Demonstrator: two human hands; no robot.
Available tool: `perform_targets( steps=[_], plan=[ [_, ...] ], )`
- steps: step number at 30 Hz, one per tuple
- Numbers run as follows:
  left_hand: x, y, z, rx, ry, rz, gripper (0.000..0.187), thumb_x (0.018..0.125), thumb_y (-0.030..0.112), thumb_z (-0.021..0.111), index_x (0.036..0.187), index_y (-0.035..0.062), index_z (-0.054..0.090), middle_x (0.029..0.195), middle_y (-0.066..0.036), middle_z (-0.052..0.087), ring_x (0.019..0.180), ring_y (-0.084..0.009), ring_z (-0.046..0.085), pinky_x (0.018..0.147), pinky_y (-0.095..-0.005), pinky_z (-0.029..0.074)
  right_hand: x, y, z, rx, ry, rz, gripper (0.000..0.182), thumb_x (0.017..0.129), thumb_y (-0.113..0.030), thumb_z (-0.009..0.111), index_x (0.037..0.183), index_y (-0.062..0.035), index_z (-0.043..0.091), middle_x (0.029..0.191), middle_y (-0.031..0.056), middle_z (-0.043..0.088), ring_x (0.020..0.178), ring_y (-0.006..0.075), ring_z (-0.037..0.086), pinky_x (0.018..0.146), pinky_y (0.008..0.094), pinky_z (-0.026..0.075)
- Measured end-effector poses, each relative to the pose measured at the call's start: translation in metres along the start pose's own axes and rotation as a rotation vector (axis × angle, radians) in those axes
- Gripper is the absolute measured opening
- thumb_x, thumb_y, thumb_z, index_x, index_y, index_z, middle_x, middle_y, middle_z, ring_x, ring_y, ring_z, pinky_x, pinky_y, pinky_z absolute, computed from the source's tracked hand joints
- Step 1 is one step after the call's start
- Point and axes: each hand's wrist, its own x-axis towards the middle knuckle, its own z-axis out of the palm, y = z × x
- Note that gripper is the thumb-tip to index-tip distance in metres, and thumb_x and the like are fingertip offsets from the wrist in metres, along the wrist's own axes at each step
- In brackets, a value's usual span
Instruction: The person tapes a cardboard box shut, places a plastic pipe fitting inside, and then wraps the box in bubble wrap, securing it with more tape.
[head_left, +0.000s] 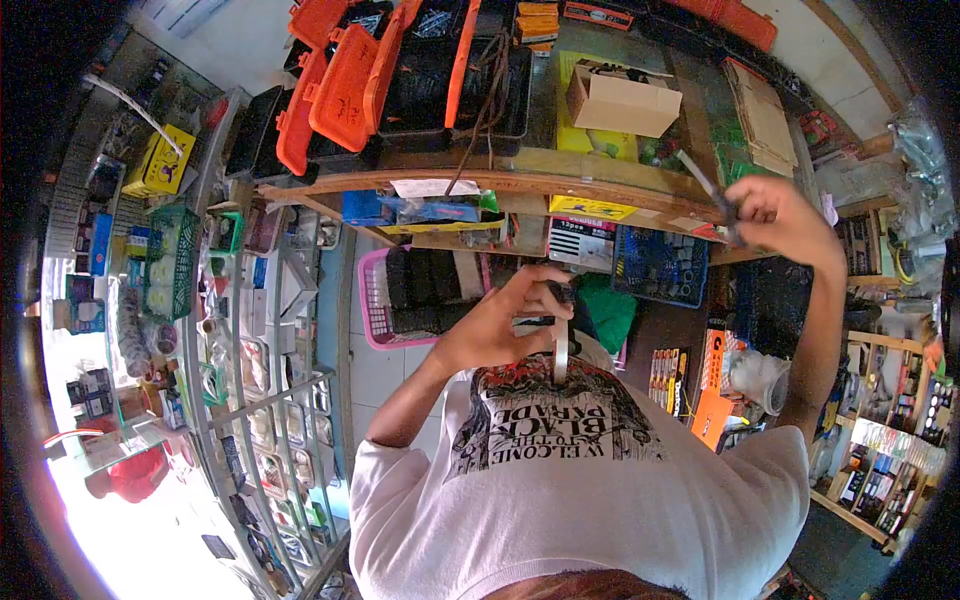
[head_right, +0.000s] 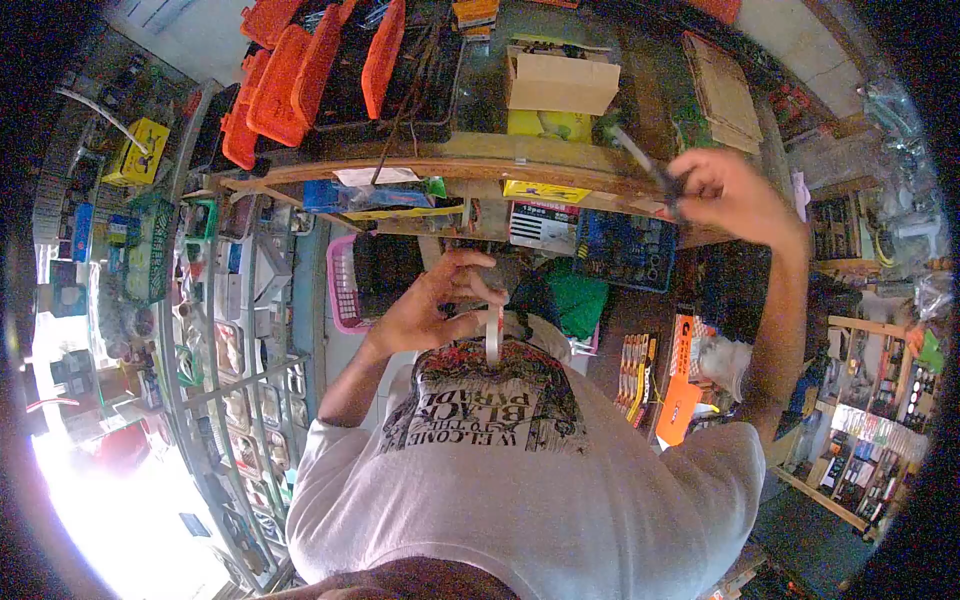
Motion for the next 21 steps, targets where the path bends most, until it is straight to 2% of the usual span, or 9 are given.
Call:
perform_targets(
  steps=[3,6,9,11,14,15,18,20,21],
  plan=[
    [-0.002,-0.015,0.000,0.049,-0.025,0.085,0.074,0.083,0.000,0.077,0.143,0.0060,0.033,0.114,-0.009,0.064,0.121,-0.0248,0.060,0.106,-0.0413,0.045,0.015,0.030,-0.015,-0.028,0.298,0.057,0.034,0.081,-0.003,0.073,0.113,-0.0014,0.060,0.077,0.0036,0.066,0.068,0.0094,0.061,0.060,0.0261,0.048],
    [-0.001,-0.017,0.005,0.170,-0.041,0.208,0.078,0.082,0.001,0.078,0.145,0.0062,0.031,0.119,-0.010,0.063,0.124,-0.0258,0.057,0.108,-0.0415,0.043,0.033,0.060,-0.023,-0.190,0.421,0.020,0.029,0.080,-0.004,0.075,0.106,-0.0005,0.061,0.074,0.0067,0.067,0.064,0.0118,0.062,0.058,0.0286,0.048],
    [-0.001,-0.022,0.011,0.309,-0.047,0.258,0.084,0.081,0.003,0.080,0.147,0.0071,0.028,0.124,-0.012,0.061,0.129,-0.0262,0.053,0.110,-0.0428,0.041,0.042,0.063,-0.024,-0.257,0.448,0.116,0.025,0.079,-0.006,0.078,0.098,-0.0011,0.063,0.071,0.0083,0.068,0.060,0.0146,0.064,0.057,0.0306,0.048],
    [-0.002,-0.030,0.019,0.354,-0.037,0.236,0.089,0.080,0.004,0.081,0.149,0.0077,0.026,0.128,-0.014,0.060,0.132,-0.0271,0.050,0.110,-0.0445,0.041,0.054,0.075,-0.030,-0.275,0.392,0.160,0.024,0.080,-0.003,0.076,0.100,0.0012,0.063,0.073,0.0103,0.068,0.062,0.0149,0.063,0.058,0.0304,0.047],
    [-0.003,-0.048,0.029,0.091,-0.021,0.154,0.095,0.077,0.007,0.084,0.150,0.0090,0.024,0.135,-0.016,0.056,0.135,-0.0301,0.047,0.110,-0.0484,0.040,0.063,0.085,-0.036,-0.325,0.349,0.183,0.023,0.081,-0.004,0.076,0.100,0.0008,0.064,0.078,0.0105,0.069,0.066,0.0143,0.064,0.059,0.0303,0.047],
    [-0.003,-0.051,0.029,0.100,-0.004,0.162,0.097,0.075,0.008,0.086,0.150,0.0093,0.024,0.136,-0.017,0.055,0.135,-0.0312,0.047,0.110,-0.0493,0.040,0.063,0.080,-0.035,-0.346,0.343,0.183,0.023,0.081,-0.005,0.076,0.100,0.0001,0.065,0.080,0.0101,0.070,0.068,0.0139,0.065,0.060,0.0303,0.047],
    [-0.002,-0.054,0.029,0.135,0.078,0.217,0.101,0.072,0.014,0.089,0.150,0.0097,0.025,0.140,-0.018,0.053,0.133,-0.0334,0.049,0.110,-0.0512,0.040,0.051,0.057,-0.008,-0.631,0.680,0.054,0.021,0.085,-0.009,0.074,0.105,-0.0041,0.067,0.086,0.0070,0.071,0.073,0.0118,0.064,0.062,0.0295,0.047],
    [-0.001,-0.049,0.029,0.169,0.174,0.297,0.100,0.071,0.024,0.091,0.148,0.0094,0.030,0.142,-0.016,0.053,0.131,-0.0333,0.051,0.110,-0.0513,0.040,0.042,0.011,0.014,-0.449,0.721,0.024,0.024,0.087,-0.019,0.075,0.104,-0.0042,0.067,0.090,0.0078,0.071,0.078,0.0134,0.065,0.066,0.0304,0.049],
    [0.001,-0.043,0.027,0.228,0.210,0.383,0.099,0.070,0.025,0.092,0.148,0.0087,0.032,0.140,-0.016,0.055,0.130,-0.0339,0.052,0.109,-0.0507,0.041,0.037,-0.012,0.028,-0.358,0.737,0.009,0.026,0.087,-0.024,0.075,0.104,-0.0043,0.068,0.092,0.0081,0.071,0.080,0.0143,0.066,0.069,0.0309,0.050]
  ],
)
